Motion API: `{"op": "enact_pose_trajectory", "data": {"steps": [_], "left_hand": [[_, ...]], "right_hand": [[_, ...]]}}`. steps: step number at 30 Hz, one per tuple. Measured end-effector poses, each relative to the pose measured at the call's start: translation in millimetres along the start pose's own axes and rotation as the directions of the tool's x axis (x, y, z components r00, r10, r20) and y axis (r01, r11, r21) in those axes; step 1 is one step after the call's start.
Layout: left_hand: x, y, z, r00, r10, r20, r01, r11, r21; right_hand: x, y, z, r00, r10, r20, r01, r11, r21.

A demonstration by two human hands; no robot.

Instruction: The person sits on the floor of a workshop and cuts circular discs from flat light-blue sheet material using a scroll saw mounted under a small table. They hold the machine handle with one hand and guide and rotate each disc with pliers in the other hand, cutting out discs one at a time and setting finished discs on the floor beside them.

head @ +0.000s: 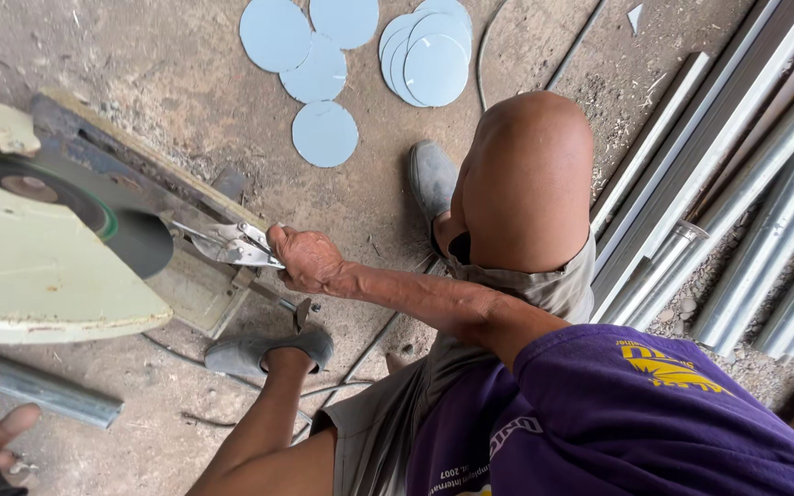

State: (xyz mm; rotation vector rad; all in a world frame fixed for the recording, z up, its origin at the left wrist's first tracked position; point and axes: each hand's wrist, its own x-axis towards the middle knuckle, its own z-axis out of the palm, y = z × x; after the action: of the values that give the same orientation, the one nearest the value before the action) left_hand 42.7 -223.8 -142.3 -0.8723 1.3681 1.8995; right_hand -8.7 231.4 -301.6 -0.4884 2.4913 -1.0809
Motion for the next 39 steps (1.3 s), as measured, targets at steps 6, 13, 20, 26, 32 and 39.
{"op": "enact_pose_trajectory", "data": {"steps": [6, 13, 20, 26, 32, 39], "left_hand": [[-31.4, 13.6, 96.3, 0.858, 0.241, -0.453, -0.129, 0.956, 0.264], [-56.6, 47.3, 180.4, 0.738, 0.402, -0.542, -0.194, 0.896, 0.400], [-60.2, 55.2, 217.7, 0.691, 0.346, -0.635, -0.143, 0.926, 0.349], [-59.1, 58.6, 223.3, 0.710, 0.386, -0.588, -0.194, 0.911, 0.364], [-56.7, 53.6, 214.0, 0.709, 0.400, -0.581, -0.210, 0.906, 0.367], [-54.2, 51.9, 208.7, 0.725, 0.407, -0.556, -0.214, 0.900, 0.380]], "right_hand": [[6.2, 13.8, -12.0, 0.993, -0.003, 0.120, 0.022, 0.987, -0.158], [24.5, 37.3, -43.4, 0.985, -0.166, 0.057, 0.174, 0.878, -0.445], [1.6, 67.4, -54.9, 0.967, 0.104, 0.232, -0.117, 0.992, 0.040], [-3.2, 55.8, -18.3, 0.975, -0.060, 0.214, -0.172, 0.407, 0.897], [23.4, 15.4, 10.6, 0.922, -0.014, 0.387, -0.360, -0.400, 0.843], [1.3, 7.5, -8.5, 0.926, -0.100, 0.365, -0.254, 0.548, 0.797]]}}
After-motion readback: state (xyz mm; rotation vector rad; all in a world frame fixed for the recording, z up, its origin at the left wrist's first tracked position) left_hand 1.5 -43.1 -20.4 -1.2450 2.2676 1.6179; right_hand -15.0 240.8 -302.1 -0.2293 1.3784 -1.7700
